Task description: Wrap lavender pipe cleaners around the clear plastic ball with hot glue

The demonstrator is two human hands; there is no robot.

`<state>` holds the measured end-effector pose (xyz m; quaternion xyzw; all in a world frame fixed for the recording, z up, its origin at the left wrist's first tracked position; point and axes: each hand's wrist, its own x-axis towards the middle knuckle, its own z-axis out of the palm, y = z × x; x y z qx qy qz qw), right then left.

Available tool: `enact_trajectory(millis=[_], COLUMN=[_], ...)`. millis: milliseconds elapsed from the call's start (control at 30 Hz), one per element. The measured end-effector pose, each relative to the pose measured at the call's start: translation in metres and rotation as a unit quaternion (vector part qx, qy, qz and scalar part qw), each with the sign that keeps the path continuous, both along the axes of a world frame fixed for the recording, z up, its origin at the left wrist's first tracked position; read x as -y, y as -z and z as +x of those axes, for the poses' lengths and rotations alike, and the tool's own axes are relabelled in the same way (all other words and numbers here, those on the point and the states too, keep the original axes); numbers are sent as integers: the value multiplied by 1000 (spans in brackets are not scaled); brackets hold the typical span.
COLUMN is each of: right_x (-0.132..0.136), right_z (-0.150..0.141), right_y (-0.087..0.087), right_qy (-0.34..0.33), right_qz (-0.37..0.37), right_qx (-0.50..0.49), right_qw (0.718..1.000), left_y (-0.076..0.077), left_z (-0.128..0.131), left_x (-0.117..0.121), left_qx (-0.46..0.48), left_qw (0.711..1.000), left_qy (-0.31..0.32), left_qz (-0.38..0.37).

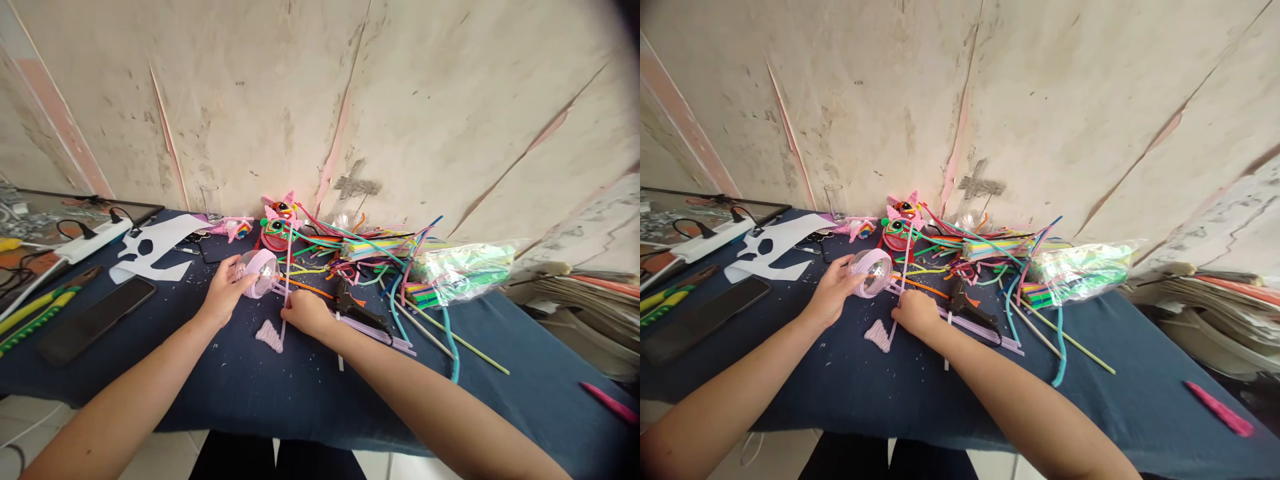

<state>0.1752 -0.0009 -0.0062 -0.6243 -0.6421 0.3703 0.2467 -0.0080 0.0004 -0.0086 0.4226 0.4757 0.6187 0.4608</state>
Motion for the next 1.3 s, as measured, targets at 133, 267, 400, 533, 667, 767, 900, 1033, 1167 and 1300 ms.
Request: enact_trajectory(millis=[133, 267, 400, 533, 667, 767, 900, 1033, 1167, 1300], right_x=[-3, 3, 22, 27, 5, -8, -7, -3, -3, -3], right_z=[14, 20, 2, -9, -7, -8, -14, -17, -18, -18], right_y=[-4, -20, -41, -54, -42, -22, -7, -9, -11, -10], right_qy=[13, 19, 23, 30, 53, 67, 43, 37, 49, 53], right_qz=[-8, -4, 22, 152, 198, 173, 156, 150, 162, 167], right_qx=[-97, -230, -477, -552, -536, -484, -479, -473, -443, -441], right_qw=[995, 973, 878, 819, 819, 855, 863, 867, 881, 880], left_y=[3, 3, 3, 5, 8, 9, 9, 8, 8, 9], left_z=[-1, 0, 0, -2, -3, -4, -3, -2, -3, -3], left_x=[0, 1, 1, 0, 0, 0, 0, 0, 0, 1], left_qx=[6, 4, -24, -44, -72, -88, -75, -73, -75, -82], left_qw=[1000, 999, 999, 998, 996, 995, 995, 995, 995, 994], left_qy=[15, 41, 47, 44, 47, 51, 60, 61, 66, 66], left_qz=[-5, -9, -5, -6, -14, -14, -10, -14, -3, -2])
